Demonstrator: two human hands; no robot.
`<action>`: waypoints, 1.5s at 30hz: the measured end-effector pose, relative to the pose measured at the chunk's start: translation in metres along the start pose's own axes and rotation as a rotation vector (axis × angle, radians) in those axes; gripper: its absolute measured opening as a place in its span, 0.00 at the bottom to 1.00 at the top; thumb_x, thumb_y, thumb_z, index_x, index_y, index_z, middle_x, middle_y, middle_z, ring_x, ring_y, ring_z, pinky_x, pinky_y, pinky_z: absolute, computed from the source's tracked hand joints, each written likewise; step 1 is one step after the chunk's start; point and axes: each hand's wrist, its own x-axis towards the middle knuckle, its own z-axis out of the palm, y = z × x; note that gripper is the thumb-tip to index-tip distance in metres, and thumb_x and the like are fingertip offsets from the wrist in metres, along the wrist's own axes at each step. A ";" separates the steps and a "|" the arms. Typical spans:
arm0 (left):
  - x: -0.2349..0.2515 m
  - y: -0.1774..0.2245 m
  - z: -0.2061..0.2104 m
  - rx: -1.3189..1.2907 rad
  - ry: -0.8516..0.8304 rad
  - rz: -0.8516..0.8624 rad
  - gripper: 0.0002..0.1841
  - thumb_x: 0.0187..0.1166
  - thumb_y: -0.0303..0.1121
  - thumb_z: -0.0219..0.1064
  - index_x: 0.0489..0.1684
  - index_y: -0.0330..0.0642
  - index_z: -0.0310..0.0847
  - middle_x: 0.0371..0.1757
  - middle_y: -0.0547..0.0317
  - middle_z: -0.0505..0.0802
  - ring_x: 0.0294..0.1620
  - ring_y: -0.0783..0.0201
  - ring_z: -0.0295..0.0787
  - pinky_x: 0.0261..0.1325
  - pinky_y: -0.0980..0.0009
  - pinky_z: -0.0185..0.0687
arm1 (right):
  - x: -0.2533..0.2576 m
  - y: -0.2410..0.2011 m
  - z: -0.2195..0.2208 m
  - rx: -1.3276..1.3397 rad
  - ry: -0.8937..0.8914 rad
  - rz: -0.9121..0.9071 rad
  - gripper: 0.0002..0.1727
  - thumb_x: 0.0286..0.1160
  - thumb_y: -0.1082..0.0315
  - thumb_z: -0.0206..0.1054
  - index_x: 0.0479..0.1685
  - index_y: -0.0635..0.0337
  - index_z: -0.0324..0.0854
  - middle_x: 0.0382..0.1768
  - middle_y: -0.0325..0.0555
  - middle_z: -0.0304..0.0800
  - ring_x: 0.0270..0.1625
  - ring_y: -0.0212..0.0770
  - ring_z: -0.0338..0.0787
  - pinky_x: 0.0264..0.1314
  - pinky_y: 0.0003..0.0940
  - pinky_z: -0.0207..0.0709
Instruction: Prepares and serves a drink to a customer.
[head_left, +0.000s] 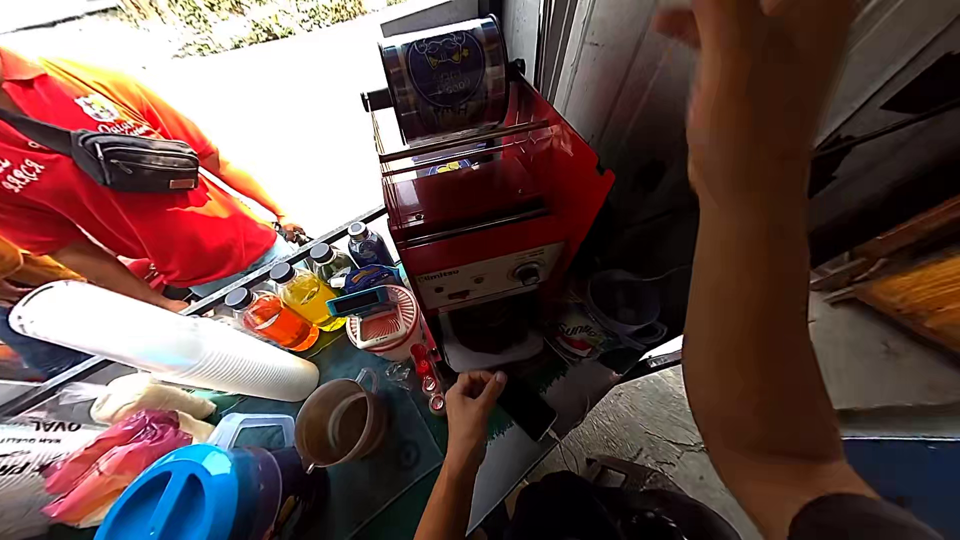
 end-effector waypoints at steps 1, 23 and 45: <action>-0.016 -0.002 -0.009 0.001 -0.049 -0.017 0.09 0.69 0.34 0.79 0.31 0.38 0.88 0.30 0.60 0.92 0.32 0.70 0.88 0.42 0.71 0.87 | -0.071 -0.002 -0.011 0.091 0.028 -0.022 0.19 0.93 0.60 0.53 0.71 0.59 0.75 0.55 0.40 0.90 0.54 0.37 0.92 0.60 0.40 0.89; 0.076 0.124 0.018 1.375 -0.901 0.437 0.60 0.41 0.16 0.85 0.89 0.56 0.64 0.82 0.44 0.77 0.85 0.41 0.68 0.81 0.43 0.69 | -0.378 0.085 0.055 0.169 -0.795 1.151 0.22 0.87 0.69 0.60 0.74 0.75 0.74 0.66 0.61 0.86 0.68 0.37 0.85 0.77 0.31 0.73; 0.055 0.131 0.011 1.369 -0.778 0.620 0.67 0.35 0.29 0.93 0.92 0.60 0.58 0.77 0.46 0.79 0.76 0.43 0.77 0.63 0.47 0.85 | -0.263 0.041 0.082 0.098 -0.317 1.036 0.31 0.94 0.44 0.46 0.35 0.61 0.82 0.19 0.39 0.73 0.20 0.34 0.73 0.25 0.32 0.71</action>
